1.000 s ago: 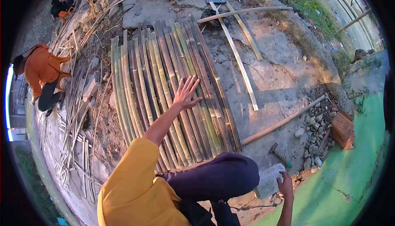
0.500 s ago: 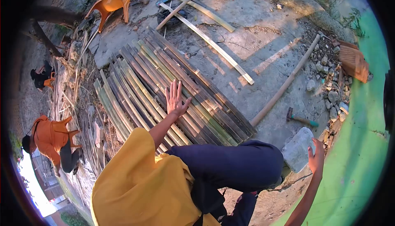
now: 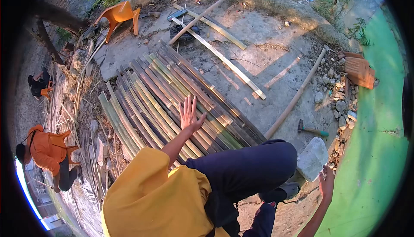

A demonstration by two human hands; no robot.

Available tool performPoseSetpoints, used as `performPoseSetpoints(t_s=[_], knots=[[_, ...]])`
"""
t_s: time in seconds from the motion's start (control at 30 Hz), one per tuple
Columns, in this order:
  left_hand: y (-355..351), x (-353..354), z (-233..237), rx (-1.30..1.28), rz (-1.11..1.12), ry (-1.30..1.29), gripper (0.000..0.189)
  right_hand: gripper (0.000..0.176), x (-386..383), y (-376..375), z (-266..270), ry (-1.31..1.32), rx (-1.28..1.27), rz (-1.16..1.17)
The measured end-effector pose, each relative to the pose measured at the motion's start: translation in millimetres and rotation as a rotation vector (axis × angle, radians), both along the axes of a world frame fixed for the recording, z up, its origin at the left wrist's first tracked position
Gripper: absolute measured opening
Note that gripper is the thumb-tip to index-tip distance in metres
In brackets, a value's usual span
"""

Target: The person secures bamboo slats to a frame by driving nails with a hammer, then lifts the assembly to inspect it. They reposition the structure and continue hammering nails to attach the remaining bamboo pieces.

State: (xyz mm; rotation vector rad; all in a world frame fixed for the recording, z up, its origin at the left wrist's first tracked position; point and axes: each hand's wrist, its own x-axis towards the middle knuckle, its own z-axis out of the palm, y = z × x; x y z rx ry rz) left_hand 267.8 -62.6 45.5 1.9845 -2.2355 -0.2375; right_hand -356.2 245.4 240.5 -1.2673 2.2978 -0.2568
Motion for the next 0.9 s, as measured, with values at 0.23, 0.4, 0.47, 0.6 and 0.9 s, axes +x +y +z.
performPoseSetpoints(t_s=[0.23, 0.4, 0.47, 0.6, 0.9], knots=[[4, 5, -1, -0.054, -0.008, 0.031, 0.095, 0.044, 20, 14, 12, 0.005, 0.029, 0.000], [3, 13, -2, -0.020, -0.021, 0.100, 0.092, 0.043, 22, 36, 18, -0.002, 0.008, -0.047], [1, 23, -1, -0.018, -0.040, 0.150, 0.091, 0.041, 26, 43, 29, -0.013, 0.007, -0.116], [29, 94, 25, -0.122, 0.110, 0.109, 0.088, 0.038, 17, 80, 33, 0.047, -0.030, -0.118], [71, 163, 3, 0.009, 0.122, -0.012, 0.086, 0.037, 13, 124, 25, 0.037, 0.064, -0.161]])
